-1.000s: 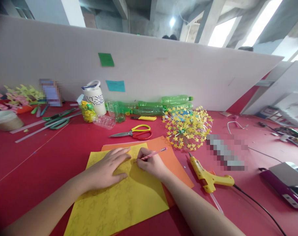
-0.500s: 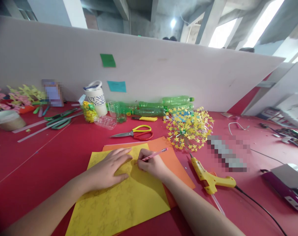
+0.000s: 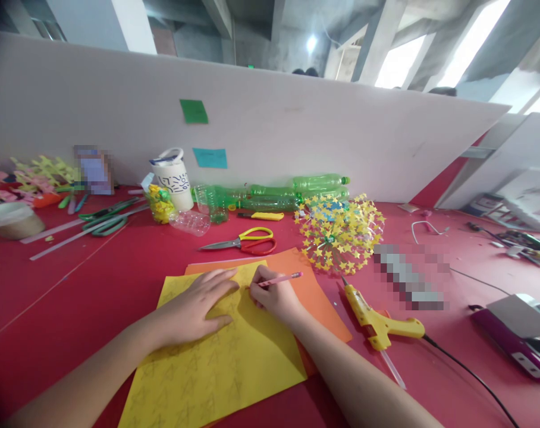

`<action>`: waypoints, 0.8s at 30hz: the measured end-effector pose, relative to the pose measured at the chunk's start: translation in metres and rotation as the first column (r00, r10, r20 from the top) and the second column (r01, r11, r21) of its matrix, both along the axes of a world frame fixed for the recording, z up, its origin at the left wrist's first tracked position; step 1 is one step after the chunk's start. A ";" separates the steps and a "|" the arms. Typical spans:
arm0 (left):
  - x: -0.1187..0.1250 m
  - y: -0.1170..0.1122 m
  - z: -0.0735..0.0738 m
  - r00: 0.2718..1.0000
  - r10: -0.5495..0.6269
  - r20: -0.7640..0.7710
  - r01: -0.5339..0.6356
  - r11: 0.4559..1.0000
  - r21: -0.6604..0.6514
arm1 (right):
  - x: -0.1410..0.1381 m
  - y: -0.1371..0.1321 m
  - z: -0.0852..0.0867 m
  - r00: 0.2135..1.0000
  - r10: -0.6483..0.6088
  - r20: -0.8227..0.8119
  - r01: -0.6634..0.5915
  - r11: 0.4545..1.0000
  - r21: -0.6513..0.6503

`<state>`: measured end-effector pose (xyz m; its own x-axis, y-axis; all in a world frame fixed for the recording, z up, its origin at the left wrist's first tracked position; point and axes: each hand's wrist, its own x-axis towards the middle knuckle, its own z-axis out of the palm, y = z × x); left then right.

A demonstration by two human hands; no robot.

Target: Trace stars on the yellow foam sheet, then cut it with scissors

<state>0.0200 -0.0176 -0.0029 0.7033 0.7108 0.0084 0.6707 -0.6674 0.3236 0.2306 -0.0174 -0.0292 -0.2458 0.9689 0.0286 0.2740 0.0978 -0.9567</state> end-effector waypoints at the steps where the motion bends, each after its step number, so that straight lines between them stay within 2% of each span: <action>1: 0.000 0.000 0.000 1.000 0.000 0.002 0.000 1.000 0.001 | 0.000 0.000 0.000 1.000 0.001 -0.001 -0.001 1.000 0.001; 8: 0.000 0.001 0.001 1.000 -0.005 0.001 0.005 1.000 0.000 | 0.001 0.000 0.004 1.000 0.007 0.022 -0.008 1.000 0.025; 15: 0.000 0.002 0.000 1.000 0.002 -0.003 -0.002 1.000 -0.013 | 0.002 0.002 0.009 0.993 -0.008 0.114 -0.002 0.996 0.093; 24: -0.001 0.000 0.001 1.000 -0.008 0.013 0.009 1.000 -0.013 | 0.002 0.001 0.013 0.990 0.010 0.138 -0.019 0.998 0.059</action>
<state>0.0192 -0.0174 -0.0021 0.7092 0.7049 0.0084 0.6607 -0.6688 0.3408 0.2329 -0.0167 -0.0166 -0.2653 0.9628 0.0521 0.4003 0.1591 -0.9025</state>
